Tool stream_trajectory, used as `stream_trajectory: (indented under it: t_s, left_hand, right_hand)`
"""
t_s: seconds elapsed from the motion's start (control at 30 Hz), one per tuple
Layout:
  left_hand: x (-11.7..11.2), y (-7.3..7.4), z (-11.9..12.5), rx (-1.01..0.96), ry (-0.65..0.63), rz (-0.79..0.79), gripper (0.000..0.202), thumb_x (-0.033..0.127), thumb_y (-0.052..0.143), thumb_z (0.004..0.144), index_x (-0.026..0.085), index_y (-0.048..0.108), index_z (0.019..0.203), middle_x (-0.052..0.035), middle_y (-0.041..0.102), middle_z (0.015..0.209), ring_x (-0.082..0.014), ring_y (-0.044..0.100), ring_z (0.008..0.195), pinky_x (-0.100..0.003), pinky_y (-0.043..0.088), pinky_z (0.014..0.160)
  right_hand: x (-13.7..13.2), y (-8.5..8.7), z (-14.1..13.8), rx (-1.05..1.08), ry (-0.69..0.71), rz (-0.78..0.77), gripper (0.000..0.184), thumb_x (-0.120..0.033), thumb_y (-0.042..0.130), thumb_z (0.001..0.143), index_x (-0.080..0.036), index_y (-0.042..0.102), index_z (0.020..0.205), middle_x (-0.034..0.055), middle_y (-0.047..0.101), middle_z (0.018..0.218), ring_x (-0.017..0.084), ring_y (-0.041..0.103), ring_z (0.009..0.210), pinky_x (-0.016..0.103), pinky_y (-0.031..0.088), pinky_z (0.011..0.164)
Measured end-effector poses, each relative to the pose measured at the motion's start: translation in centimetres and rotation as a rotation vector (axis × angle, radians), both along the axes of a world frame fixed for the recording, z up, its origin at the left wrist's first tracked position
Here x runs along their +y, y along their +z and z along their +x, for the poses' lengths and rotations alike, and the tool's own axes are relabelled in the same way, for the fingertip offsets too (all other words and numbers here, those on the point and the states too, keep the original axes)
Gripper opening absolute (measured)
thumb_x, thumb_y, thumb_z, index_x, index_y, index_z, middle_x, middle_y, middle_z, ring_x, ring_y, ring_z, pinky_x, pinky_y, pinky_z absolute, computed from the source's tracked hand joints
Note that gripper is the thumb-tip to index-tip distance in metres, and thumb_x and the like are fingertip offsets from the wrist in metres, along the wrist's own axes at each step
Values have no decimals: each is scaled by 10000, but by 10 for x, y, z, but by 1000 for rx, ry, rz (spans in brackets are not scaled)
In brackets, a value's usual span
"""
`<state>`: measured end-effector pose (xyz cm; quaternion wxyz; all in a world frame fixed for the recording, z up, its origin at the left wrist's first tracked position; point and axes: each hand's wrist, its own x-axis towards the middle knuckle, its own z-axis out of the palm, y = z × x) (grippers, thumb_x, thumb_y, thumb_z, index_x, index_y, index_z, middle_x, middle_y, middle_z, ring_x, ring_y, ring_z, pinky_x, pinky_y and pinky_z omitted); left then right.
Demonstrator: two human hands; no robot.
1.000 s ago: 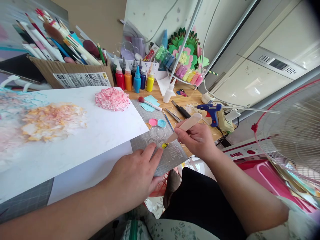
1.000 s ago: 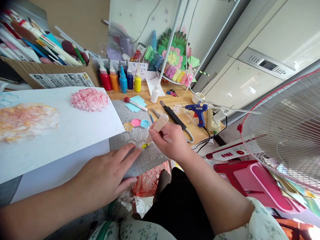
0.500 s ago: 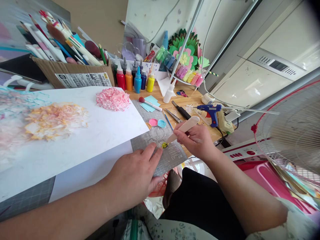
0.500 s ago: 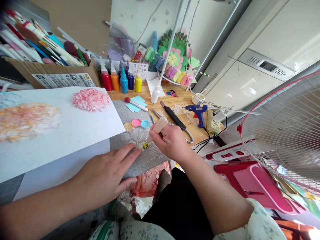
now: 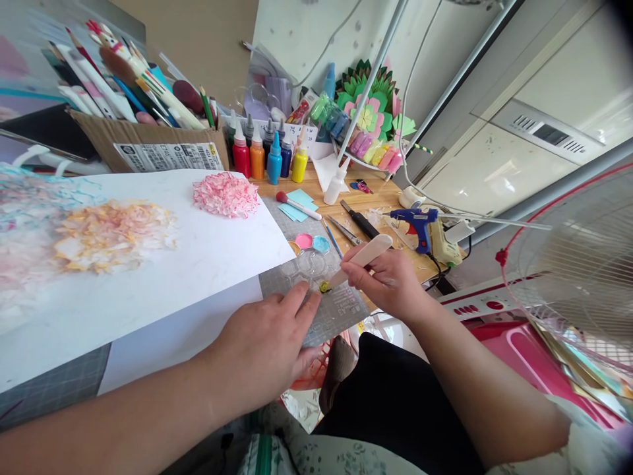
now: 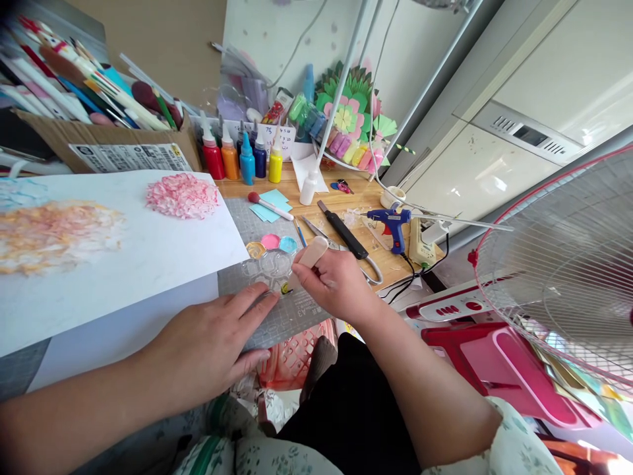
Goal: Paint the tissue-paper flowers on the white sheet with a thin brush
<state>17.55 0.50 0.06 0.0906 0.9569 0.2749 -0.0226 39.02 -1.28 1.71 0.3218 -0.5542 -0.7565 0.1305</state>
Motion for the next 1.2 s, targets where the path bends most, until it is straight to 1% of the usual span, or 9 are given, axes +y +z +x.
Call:
stream_trajectory:
  t_s: [0.07, 0.2, 0.3, 0.47, 0.57, 0.67, 0.73, 0.93, 1.2]
  left_hand:
    - [0, 1, 0, 8, -6, -8, 543, 366, 535, 903, 122, 439, 1378, -177, 477, 1405, -337, 622, 1090, -447, 586, 798]
    - [0, 2, 0, 2, -10, 19, 553, 372, 541, 899, 126, 437, 1383, -175, 474, 1409, -333, 632, 1068, -443, 589, 784]
    - [1, 1, 0, -1, -12, 21, 554, 367, 546, 893, 119, 444, 1377, -177, 478, 1406, -334, 633, 1065, -444, 592, 780]
    - [0, -3, -1, -22, -9, 35, 554, 345, 564, 879, 130, 445, 1374, -165, 486, 1404, -335, 628, 1079, -459, 588, 801]
    - [0, -6, -2, -33, -6, 53, 559, 340, 563, 878, 120, 442, 1377, -168, 490, 1403, -335, 625, 1086, -456, 588, 807]
    - [0, -6, -1, -43, -11, 61, 561, 329, 558, 881, 101, 441, 1380, -175, 488, 1406, -335, 614, 1107, -458, 582, 831]
    - [1, -3, -1, -26, -14, 41, 562, 321, 546, 888, 90, 433, 1388, -178, 486, 1411, -336, 605, 1123, -460, 577, 847]
    - [1, 4, 1, 19, 12, -33, 565, 311, 532, 899, 91, 418, 1407, -156, 474, 1433, -325, 605, 1127, -463, 567, 888]
    - [1, 0, 0, 10, 20, -36, 600, 345, 546, 889, 107, 402, 1420, -147, 473, 1435, -326, 595, 1140, -471, 557, 912]
  right_hand:
    - [0, 0, 0, -2, 6, 3, 238, -282, 517, 918, -157, 606, 736, 34, 638, 770, 116, 578, 668, 239, 437, 614]
    - [0, -1, 0, -11, -2, 3, 257, -300, 507, 927, -157, 611, 740, 33, 637, 766, 111, 568, 640, 240, 431, 600]
    - [0, -1, 1, -15, -7, 17, 253, -306, 517, 920, -159, 612, 738, 40, 645, 785, 124, 584, 681, 244, 436, 620]
    - [1, -1, -1, -9, 24, 15, 242, -282, 507, 924, -161, 613, 743, 33, 640, 775, 116, 585, 672, 233, 440, 616]
    - [1, -1, -1, -13, 10, 30, 261, -276, 510, 922, -154, 595, 708, 39, 639, 776, 116, 581, 667, 235, 431, 611]
    - [0, -1, -2, -17, 31, 32, 232, -276, 510, 925, -157, 609, 752, 27, 634, 759, 106, 572, 642, 223, 427, 594]
    - [0, -1, -2, -23, 41, 40, 213, -270, 509, 926, -157, 619, 783, 25, 635, 760, 106, 575, 649, 220, 428, 599]
    - [1, 1, -3, -51, 36, 40, 229, -270, 496, 932, -153, 614, 776, 22, 620, 723, 100, 564, 632, 213, 420, 592]
    - [2, -2, -3, -71, -2, 68, 246, -278, 496, 925, -147, 620, 757, 38, 637, 750, 108, 572, 647, 219, 416, 598]
